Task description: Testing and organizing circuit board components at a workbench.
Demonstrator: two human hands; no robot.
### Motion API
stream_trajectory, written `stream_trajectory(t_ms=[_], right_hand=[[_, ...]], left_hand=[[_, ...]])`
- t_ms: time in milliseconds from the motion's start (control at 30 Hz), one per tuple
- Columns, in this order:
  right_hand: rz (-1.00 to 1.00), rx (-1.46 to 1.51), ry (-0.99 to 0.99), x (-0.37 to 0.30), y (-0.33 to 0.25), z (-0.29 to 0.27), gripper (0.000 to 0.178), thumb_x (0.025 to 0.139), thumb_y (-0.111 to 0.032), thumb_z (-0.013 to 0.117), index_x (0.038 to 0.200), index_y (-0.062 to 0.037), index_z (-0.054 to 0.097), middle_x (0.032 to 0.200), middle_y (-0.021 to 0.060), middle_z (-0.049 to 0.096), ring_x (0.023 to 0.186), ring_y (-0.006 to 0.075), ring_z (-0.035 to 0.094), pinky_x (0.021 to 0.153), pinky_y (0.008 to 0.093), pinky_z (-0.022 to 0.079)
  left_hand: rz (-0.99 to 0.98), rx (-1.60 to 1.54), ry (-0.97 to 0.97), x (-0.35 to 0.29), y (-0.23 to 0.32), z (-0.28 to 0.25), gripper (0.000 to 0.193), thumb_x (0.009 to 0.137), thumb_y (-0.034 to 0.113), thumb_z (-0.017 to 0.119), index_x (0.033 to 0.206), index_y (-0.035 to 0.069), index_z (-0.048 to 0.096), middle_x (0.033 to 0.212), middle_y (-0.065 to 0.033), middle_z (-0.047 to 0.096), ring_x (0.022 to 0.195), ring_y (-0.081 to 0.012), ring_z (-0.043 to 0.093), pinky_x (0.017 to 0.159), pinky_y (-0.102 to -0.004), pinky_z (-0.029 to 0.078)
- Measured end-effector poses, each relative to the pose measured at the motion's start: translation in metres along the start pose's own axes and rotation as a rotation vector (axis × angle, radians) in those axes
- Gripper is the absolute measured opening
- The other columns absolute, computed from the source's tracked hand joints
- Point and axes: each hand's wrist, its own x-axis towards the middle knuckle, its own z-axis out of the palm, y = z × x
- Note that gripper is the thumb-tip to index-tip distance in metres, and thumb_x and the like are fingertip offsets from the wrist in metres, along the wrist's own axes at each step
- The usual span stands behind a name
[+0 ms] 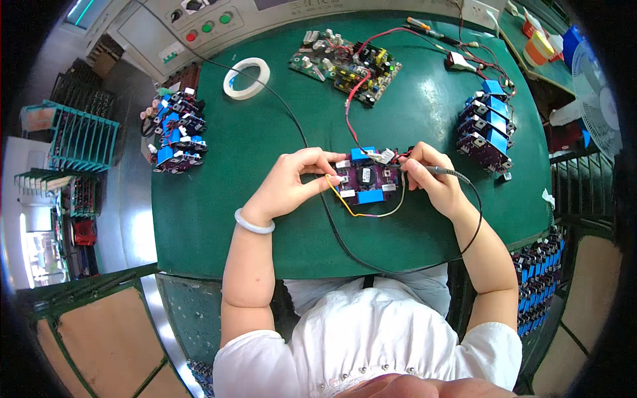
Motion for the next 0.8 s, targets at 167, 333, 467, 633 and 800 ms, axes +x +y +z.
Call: stream_trajectory(t_ms=[167, 333, 467, 633, 800], right_hand=[[-0.022, -0.077, -0.013, 0.008, -0.001, 0.008, 0.022, 0.098, -0.019, 0.058, 0.085, -0.0018, 0.057, 0.065, 0.0041, 0.057, 0.06, 0.009, 0.053, 0.055, 0.0245, 0.04], [-0.067, -0.148, -0.007, 0.001, 0.003, 0.003, 0.022, 0.098, -0.017, 0.058, 0.082, -0.002, 0.055, 0.063, 0.004, 0.057, 0.056, 0.0092, 0.053, 0.052, 0.0252, 0.04], [-0.026, -0.148, 0.035, -0.005, 0.006, 0.005, 0.022, 0.097, -0.015, 0.057, 0.081, -0.001, 0.054, 0.063, 0.0034, 0.057, 0.057, 0.009, 0.053, 0.052, 0.0243, 0.039], [-0.04, -0.128, 0.005, 0.0, 0.007, 0.004, 0.02, 0.097, -0.015, 0.056, 0.084, -0.0004, 0.055, 0.065, 0.0035, 0.057, 0.059, 0.0092, 0.053, 0.054, 0.0238, 0.039], [0.056, 0.112, 0.079, 0.006, 0.011, -0.003, 0.027, 0.099, -0.018, 0.052, 0.077, -0.0029, 0.051, 0.062, 0.0018, 0.053, 0.051, 0.0059, 0.043, 0.064, 0.0256, 0.048]], left_hand=[[0.037, 0.015, 0.004, -0.007, 0.0, -0.008, 0.013, 0.086, 0.009, 0.073, 0.087, -0.001, 0.064, 0.12, -0.0188, 0.066, 0.103, -0.017, 0.064, 0.091, -0.0328, 0.051], [0.053, -0.065, -0.022, -0.004, -0.007, 0.0, 0.011, 0.086, 0.006, 0.072, 0.087, -0.001, 0.064, 0.118, -0.0166, 0.067, 0.1, -0.0168, 0.065, 0.091, -0.0336, 0.052], [0.075, -0.017, -0.042, -0.005, -0.008, 0.003, 0.013, 0.086, 0.009, 0.072, 0.085, -0.002, 0.065, 0.116, -0.0191, 0.067, 0.103, -0.0198, 0.066, 0.092, -0.034, 0.054], [0.123, 0.074, -0.022, -0.008, 0.001, 0.002, 0.012, 0.085, 0.006, 0.071, 0.084, -0.002, 0.063, 0.098, -0.0135, 0.07, 0.112, -0.024, 0.064, 0.092, -0.035, 0.055], [0.108, 0.047, -0.034, -0.003, -0.002, -0.003, 0.014, 0.086, 0.009, 0.072, 0.084, -0.002, 0.065, 0.108, -0.0179, 0.069, 0.11, -0.0231, 0.065, 0.094, -0.0356, 0.053]])
